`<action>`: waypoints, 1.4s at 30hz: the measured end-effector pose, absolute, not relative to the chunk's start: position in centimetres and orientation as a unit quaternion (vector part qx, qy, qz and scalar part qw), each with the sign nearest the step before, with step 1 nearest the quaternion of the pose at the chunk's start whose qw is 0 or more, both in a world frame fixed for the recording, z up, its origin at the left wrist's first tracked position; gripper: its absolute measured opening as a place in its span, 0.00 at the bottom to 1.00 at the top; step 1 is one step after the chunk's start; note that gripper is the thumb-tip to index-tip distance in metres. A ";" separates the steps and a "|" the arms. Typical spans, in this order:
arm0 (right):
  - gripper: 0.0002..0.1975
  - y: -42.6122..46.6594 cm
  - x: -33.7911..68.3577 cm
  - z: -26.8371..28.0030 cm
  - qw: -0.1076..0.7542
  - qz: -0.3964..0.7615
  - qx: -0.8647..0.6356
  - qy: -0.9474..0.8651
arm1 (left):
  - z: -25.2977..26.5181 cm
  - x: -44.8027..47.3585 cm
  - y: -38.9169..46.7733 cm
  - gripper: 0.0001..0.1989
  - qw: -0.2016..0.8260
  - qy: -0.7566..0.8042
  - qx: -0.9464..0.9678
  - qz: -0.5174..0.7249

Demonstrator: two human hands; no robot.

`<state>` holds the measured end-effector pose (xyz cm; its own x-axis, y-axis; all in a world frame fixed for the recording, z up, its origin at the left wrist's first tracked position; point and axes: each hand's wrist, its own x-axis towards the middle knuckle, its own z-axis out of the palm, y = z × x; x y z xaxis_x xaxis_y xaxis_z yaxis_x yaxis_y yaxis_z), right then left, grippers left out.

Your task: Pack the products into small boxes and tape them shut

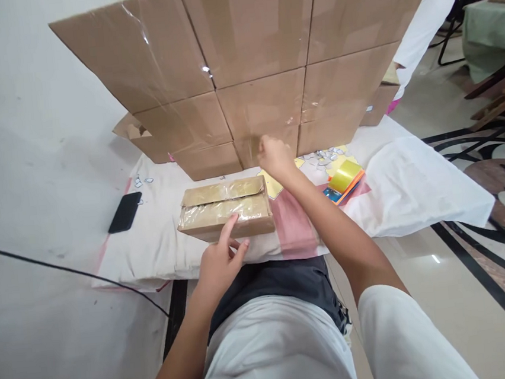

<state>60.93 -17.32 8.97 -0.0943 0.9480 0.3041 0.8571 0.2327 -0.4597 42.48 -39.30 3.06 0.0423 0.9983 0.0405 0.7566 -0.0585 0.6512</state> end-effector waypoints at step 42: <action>0.17 -17.1 86.4 2.0 0.151 -0.146 -0.630 -0.747 | 5.5 38.8 -32.4 0.43 -0.080 0.475 0.864 0.147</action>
